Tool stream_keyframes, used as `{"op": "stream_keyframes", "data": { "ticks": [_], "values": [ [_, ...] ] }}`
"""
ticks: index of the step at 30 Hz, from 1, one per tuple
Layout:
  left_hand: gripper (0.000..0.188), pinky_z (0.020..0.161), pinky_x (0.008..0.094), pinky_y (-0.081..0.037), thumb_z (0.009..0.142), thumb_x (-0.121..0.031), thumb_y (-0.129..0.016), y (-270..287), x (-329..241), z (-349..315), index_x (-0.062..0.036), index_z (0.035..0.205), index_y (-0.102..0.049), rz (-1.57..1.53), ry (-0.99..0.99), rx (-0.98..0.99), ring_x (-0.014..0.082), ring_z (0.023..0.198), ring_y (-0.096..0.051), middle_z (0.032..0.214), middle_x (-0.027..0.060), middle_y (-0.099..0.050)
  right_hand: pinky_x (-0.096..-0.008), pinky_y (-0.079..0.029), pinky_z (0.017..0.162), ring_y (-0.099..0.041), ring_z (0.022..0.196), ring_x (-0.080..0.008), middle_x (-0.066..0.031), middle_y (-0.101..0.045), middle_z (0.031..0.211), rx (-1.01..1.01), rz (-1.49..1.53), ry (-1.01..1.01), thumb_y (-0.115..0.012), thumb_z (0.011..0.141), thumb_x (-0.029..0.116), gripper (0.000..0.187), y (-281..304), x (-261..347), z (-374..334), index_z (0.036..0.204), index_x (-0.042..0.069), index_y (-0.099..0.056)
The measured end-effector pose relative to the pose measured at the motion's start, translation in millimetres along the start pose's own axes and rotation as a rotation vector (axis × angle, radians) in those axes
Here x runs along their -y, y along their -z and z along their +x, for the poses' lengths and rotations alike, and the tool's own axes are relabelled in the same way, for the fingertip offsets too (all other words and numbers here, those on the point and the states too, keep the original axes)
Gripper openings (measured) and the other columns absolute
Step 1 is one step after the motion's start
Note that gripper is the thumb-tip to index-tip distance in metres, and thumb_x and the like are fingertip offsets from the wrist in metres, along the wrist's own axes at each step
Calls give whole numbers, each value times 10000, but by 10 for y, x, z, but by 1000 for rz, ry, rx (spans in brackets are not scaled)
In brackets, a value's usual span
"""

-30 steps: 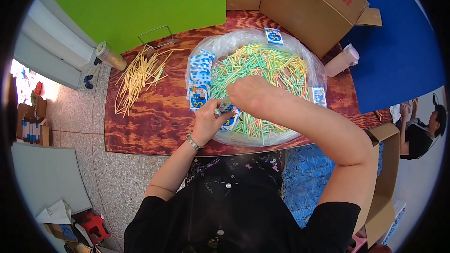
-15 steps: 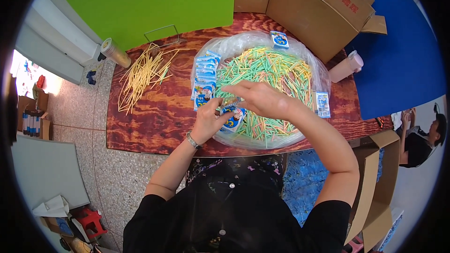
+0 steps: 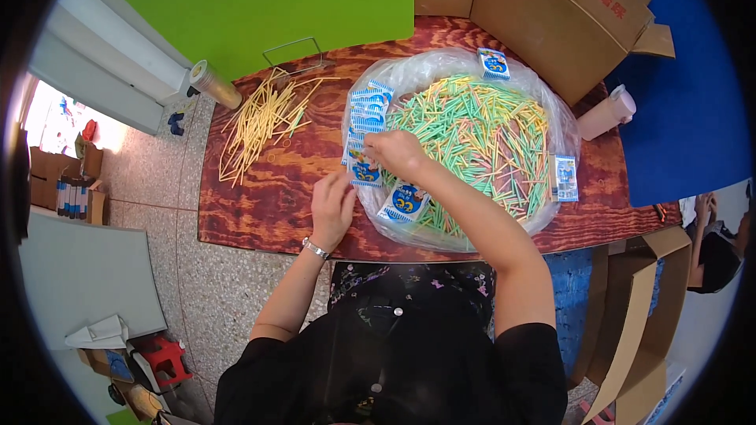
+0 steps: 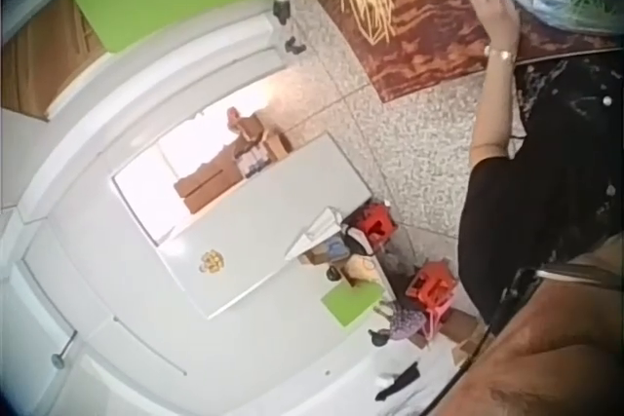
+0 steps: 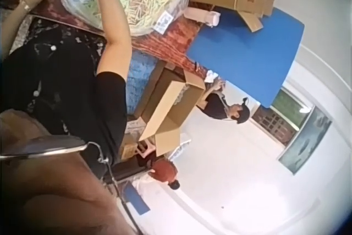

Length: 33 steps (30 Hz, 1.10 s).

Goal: Packing colorful plastic shreds into small containers.

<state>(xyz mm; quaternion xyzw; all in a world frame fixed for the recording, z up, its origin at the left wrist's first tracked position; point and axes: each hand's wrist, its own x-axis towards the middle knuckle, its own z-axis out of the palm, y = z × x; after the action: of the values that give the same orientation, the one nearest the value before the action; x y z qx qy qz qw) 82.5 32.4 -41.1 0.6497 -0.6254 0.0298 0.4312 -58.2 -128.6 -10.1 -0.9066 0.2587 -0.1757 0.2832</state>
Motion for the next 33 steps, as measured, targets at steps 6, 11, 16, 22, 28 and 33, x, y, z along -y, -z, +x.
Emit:
{"op": "stream_keyframes", "data": {
  "ticks": [6, 11, 16, 22, 28, 33],
  "values": [
    [324, 826, 367, -504, 808, -58, -671, -207, 95, -45, -53, 1130, -638, -10, -35, 259, 293, 962, -584, 1053, 125, -608, -422, -537, 681, -643, 808, -311, -107, -630, 877, 27, -346, -105, -683, 810, 308, 249, 373, -90, -255, 931, 95, -641],
    [314, 811, 363, -505, 807, -77, -677, -193, 83, -5, -53, 1118, -642, 29, -11, 288, 286, 941, -592, 1032, 122, -622, -408, -531, 669, -622, 877, -284, -84, -621, 855, 91, -523, -133, -731, 744, 321, 275, 325, -114, -713, 845, 82, -640],
    [309, 784, 367, -502, 802, -92, -689, -136, -29, 76, -42, 1104, -646, 48, -33, 300, 291, 927, -592, 1029, 117, -624, -387, -519, 657, -591, 867, -265, -70, -598, 837, 76, -601, -36, -641, 762, 186, 125, 371, -176, -845, 857, 105, -655],
    [357, 815, 382, -480, 797, -114, -705, -159, -450, 250, -14, 1132, -635, -77, -132, 188, 307, 941, -573, 1032, 136, -615, -369, -516, 681, -582, 883, -238, -47, -598, 911, -80, -661, 28, -605, 750, 127, 339, 539, 16, -1009, 1085, 156, -649],
    [221, 715, 312, -483, 852, -130, -678, -329, -490, 271, 12, 1022, -668, -403, 121, 528, 198, 780, -597, 879, 91, -658, -376, -484, 667, -620, 785, -271, -94, -620, 810, -228, 68, -10, -648, 829, 187, 171, 647, 167, -1094, 957, 74, -651],
    [152, 536, 225, -402, 868, -155, -690, -394, -636, 310, -10, 897, -723, -697, 421, 748, 8, 610, -486, 659, -45, -618, -392, -481, 650, -624, 738, -329, -140, -633, 803, -253, 287, -141, -675, 822, 160, 158, 665, 143, -1244, 919, 42, -632]
  ]
}}
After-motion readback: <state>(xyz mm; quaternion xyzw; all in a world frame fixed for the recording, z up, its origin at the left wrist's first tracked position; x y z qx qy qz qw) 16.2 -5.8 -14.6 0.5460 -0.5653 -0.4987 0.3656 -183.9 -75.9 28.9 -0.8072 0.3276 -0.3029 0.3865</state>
